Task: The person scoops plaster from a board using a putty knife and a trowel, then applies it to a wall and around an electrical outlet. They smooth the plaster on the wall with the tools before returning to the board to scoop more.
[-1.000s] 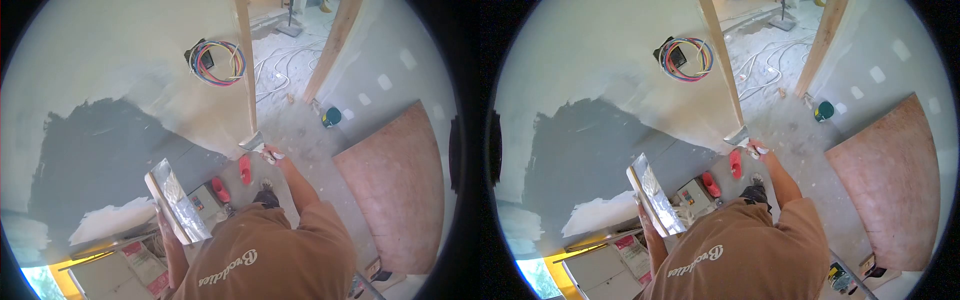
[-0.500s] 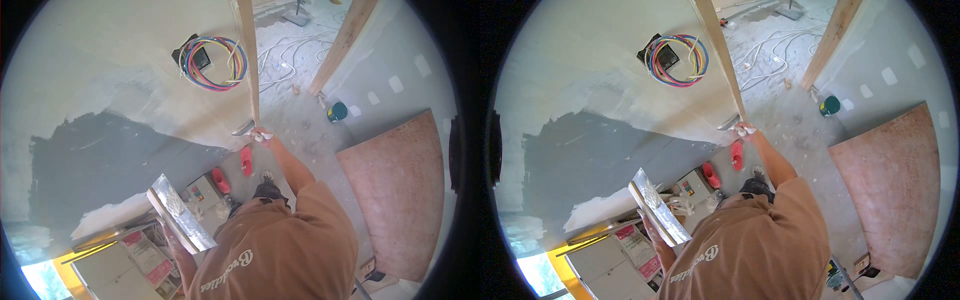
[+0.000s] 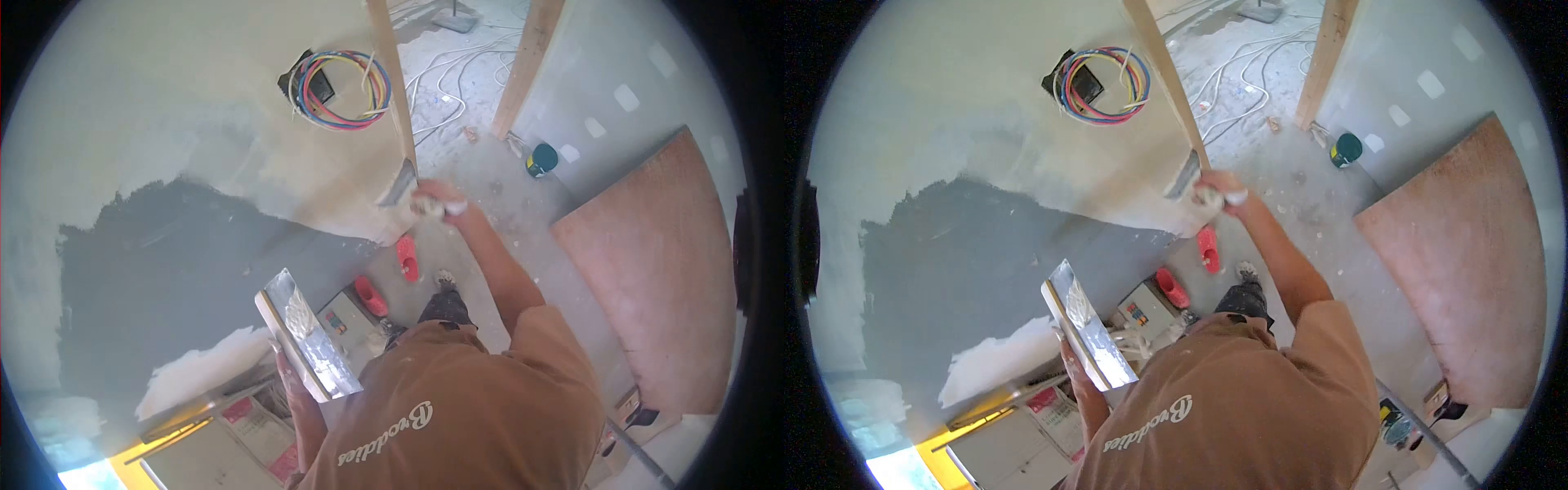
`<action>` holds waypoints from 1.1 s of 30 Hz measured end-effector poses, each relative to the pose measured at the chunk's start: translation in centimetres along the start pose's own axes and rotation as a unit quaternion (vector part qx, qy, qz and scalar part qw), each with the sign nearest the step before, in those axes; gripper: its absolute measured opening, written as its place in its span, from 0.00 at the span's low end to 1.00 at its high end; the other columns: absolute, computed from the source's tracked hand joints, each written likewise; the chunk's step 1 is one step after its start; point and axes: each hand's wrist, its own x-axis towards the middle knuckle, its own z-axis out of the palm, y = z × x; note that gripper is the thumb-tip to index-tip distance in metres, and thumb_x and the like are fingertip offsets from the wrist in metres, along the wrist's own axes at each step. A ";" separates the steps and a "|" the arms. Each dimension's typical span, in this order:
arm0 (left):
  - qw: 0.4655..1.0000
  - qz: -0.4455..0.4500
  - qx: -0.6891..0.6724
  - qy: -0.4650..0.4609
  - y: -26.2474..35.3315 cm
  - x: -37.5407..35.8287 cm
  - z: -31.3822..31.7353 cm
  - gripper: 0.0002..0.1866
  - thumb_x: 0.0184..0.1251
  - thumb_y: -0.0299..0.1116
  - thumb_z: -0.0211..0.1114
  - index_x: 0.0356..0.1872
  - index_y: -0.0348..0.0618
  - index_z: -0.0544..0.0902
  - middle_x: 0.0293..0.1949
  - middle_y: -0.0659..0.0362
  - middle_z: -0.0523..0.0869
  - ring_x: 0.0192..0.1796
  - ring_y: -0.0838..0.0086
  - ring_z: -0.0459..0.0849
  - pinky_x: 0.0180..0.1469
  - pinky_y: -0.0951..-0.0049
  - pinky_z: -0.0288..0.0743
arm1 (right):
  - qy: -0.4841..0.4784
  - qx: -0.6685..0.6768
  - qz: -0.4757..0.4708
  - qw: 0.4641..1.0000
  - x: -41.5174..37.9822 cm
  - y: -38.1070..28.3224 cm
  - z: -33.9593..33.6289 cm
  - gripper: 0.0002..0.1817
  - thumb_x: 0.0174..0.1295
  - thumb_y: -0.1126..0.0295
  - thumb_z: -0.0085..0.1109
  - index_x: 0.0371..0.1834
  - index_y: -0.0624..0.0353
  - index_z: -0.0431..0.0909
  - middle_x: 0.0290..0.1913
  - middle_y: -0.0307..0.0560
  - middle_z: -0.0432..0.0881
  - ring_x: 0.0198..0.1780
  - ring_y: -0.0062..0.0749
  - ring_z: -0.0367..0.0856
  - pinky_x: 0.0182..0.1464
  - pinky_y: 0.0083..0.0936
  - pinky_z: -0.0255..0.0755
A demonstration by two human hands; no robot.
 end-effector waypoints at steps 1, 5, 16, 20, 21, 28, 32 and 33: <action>1.000 0.003 0.007 -0.006 0.4 0.3 -0.2 0.34 0.78 0.59 0.42 0.70 0.40 0.67 0.57 0.51 0.80 0.53 0.66 0.83 0.54 0.65 0.81 | 0.011 0.024 0.086 0.996 -2.4 0.1 1.0 0.19 0.60 0.78 0.57 0.56 0.66 0.75 0.47 0.54 0.81 0.44 0.35 0.84 0.43 0.29 0.83; 0.999 0.010 0.040 -0.028 1.7 1.6 -1.4 0.34 0.78 0.58 0.42 0.70 0.40 0.67 0.57 0.52 0.80 0.54 0.66 0.83 0.55 0.65 0.80 | 0.199 -0.163 -0.188 0.948 -5.6 10.8 5.2 0.32 0.60 0.78 0.53 0.71 0.68 0.64 0.61 0.57 0.78 0.61 0.40 0.78 0.61 0.33 0.72; 0.989 0.032 0.128 -0.064 3.2 3.0 -6.8 0.33 0.79 0.56 0.42 0.70 0.40 0.66 0.58 0.52 0.79 0.55 0.65 0.82 0.57 0.64 0.79 | 0.422 -0.297 -0.376 0.770 3.9 16.6 7.4 0.39 0.52 0.88 0.49 0.73 0.65 0.62 0.71 0.63 0.68 0.74 0.54 0.64 0.75 0.35 0.56; 0.984 0.029 0.161 -0.069 3.3 3.5 -9.1 0.32 0.79 0.56 0.42 0.70 0.39 0.66 0.59 0.52 0.79 0.56 0.65 0.82 0.58 0.64 0.79 | 0.453 -0.300 -0.367 0.755 6.1 17.5 8.0 0.41 0.51 0.88 0.50 0.75 0.63 0.60 0.71 0.63 0.67 0.74 0.55 0.64 0.76 0.37 0.56; 0.983 0.030 0.169 -0.068 3.5 3.4 -9.0 0.32 0.79 0.55 0.42 0.70 0.39 0.66 0.59 0.52 0.79 0.56 0.65 0.81 0.58 0.64 0.79 | 0.467 -0.284 -0.337 0.766 6.6 17.7 8.4 0.41 0.51 0.88 0.50 0.75 0.62 0.60 0.72 0.63 0.67 0.74 0.55 0.64 0.76 0.38 0.56; 0.979 0.051 0.177 -0.089 0.9 5.0 -12.7 0.35 0.76 0.62 0.44 0.69 0.44 0.69 0.54 0.52 0.82 0.51 0.63 0.84 0.53 0.63 0.81 | 0.417 -0.250 -0.368 0.792 5.2 19.0 9.1 0.44 0.51 0.85 0.51 0.78 0.56 0.57 0.74 0.66 0.62 0.76 0.56 0.60 0.76 0.38 0.55; 0.986 0.016 0.129 -0.103 1.3 4.7 -7.0 0.35 0.76 0.62 0.45 0.69 0.43 0.68 0.55 0.52 0.81 0.52 0.63 0.84 0.53 0.62 0.81 | 0.283 -0.338 -0.336 0.832 -2.3 22.8 6.1 0.38 0.56 0.81 0.56 0.75 0.53 0.64 0.56 0.52 0.80 0.46 0.33 0.84 0.41 0.25 0.78; 0.987 0.010 0.121 -0.104 1.4 4.6 -6.1 0.35 0.76 0.61 0.45 0.69 0.43 0.68 0.55 0.52 0.81 0.52 0.63 0.84 0.53 0.62 0.81 | 0.294 -0.170 -0.201 0.919 -3.4 23.0 5.1 0.36 0.56 0.80 0.55 0.72 0.60 0.65 0.50 0.55 0.81 0.43 0.40 0.85 0.43 0.32 0.80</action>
